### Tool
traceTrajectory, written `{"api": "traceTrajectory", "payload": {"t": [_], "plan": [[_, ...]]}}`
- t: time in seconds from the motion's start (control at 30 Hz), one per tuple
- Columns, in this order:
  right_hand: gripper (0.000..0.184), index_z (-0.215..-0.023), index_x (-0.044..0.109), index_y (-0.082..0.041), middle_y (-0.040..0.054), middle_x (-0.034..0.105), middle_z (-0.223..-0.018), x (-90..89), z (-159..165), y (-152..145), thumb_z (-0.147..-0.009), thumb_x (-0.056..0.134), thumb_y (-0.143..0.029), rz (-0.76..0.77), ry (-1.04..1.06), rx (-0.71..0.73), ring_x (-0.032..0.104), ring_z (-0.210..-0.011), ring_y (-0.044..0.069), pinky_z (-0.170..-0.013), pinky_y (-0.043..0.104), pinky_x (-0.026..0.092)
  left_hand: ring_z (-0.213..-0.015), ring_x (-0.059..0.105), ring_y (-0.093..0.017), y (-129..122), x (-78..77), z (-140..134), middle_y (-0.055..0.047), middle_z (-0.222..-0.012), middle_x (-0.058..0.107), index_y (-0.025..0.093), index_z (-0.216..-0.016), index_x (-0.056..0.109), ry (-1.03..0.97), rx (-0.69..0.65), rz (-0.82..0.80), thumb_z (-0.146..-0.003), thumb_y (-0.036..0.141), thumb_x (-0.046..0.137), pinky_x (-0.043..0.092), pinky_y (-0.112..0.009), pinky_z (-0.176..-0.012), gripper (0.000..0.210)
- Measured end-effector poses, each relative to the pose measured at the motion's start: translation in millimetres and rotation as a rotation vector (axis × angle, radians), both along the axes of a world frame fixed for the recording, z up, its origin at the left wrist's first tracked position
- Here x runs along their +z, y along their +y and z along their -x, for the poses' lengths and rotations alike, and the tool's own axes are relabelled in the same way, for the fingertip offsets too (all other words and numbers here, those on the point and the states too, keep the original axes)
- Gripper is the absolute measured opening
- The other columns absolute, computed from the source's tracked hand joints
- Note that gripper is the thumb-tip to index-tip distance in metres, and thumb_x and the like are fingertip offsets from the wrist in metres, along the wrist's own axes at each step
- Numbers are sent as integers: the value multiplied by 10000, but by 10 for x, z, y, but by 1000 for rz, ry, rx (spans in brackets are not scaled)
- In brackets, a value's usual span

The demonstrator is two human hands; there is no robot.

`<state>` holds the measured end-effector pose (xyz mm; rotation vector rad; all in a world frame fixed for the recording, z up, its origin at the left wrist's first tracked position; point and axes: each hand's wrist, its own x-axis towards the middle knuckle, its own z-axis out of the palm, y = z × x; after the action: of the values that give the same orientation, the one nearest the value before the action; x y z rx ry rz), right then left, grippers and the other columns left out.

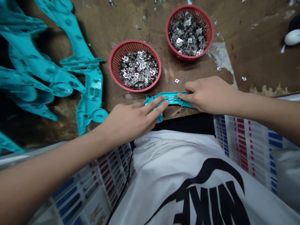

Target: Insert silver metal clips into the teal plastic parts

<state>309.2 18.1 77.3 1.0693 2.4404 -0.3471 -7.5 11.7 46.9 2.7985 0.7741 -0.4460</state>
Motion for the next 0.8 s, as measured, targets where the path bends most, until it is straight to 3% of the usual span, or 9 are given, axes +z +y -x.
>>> {"api": "traceTrajectory", "payload": {"t": [0.1, 0.17, 0.23, 0.3, 0.37, 0.57, 0.67, 0.8], "plan": [[498, -1576, 891, -195, 184, 852, -1188, -1, -8, 19, -1246, 519, -237, 5, 43, -19, 706, -906, 285, -755, 416, 264, -1185, 930, -383, -54, -37, -40, -195, -1728, 838, 299, -1864, 694, -60, 31, -51, -1284, 368, 373, 734, -469, -767, 667], [499, -1591, 900, -216, 183, 860, -1213, -5, -16, 32, -1238, 548, -246, 20, 53, -42, 720, -928, 293, -771, 418, 287, -1233, 894, -402, -74, -59, -73, -235, -1682, 846, 259, -1868, 691, -99, 63, -55, -1282, 395, 403, 745, -504, -844, 667], [524, -1657, 883, -257, 178, 869, -1273, -6, -17, 40, -1243, 561, -259, 33, 20, -46, 733, -960, 298, -769, 418, 276, -1315, 839, -451, -82, -77, -115, -264, -1846, 729, 208, -1959, 567, -89, 81, -23, -1284, 428, 391, 740, -557, -859, 731], [550, -1720, 852, -310, 171, 872, -1339, -4, -10, 44, -1265, 544, -276, 29, -22, -28, 745, -1000, 307, -747, 420, 244, -1372, 791, -482, -76, -93, -157, -232, -2005, 566, 192, -2018, 448, -33, 69, 25, -1291, 464, 363, 732, -586, -854, 781], [551, -1722, 849, -321, 161, 877, -1347, 3, -1, 50, -1267, 544, -267, 17, -16, -1, 743, -990, 296, -735, 418, 224, -1393, 768, -488, -58, -111, -189, -183, -2042, 517, 199, -2033, 408, 28, 52, 68, -1296, 502, 357, 735, -594, -876, 799], [391, -1343, 952, -154, 174, 889, -1225, 96, 26, 80, -1240, 579, -212, 45, 3, -75, 750, -964, 294, -724, 420, 233, -1396, 768, -473, 2, -189, -187, -170, -2042, 521, 220, -2025, 436, 29, 68, 64, -1300, 567, 363, 745, -608, -1007, 807], [382, -1294, 946, -146, 188, 888, -1243, 150, 42, 80, -1253, 572, -211, 48, 2, -94, 756, -974, 306, -721, 425, 236, -1407, 774, -461, 19, -211, -175, -177, -2078, 451, 256, -2009, 481, 15, 64, 40, -1302, 604, 390, 741, -600, -1054, 793], [392, -1307, 950, -146, 191, 890, -1264, 165, 58, 62, -1256, 563, -192, 70, -5, -109, 748, -982, 310, -732, 431, 250, -1371, 784, -452, 32, -159, -211, -118, -2082, 437, 263, -2035, 415, 55, 50, 56, -1312, 589, 404, 740, -606, -1087, 794]]}}
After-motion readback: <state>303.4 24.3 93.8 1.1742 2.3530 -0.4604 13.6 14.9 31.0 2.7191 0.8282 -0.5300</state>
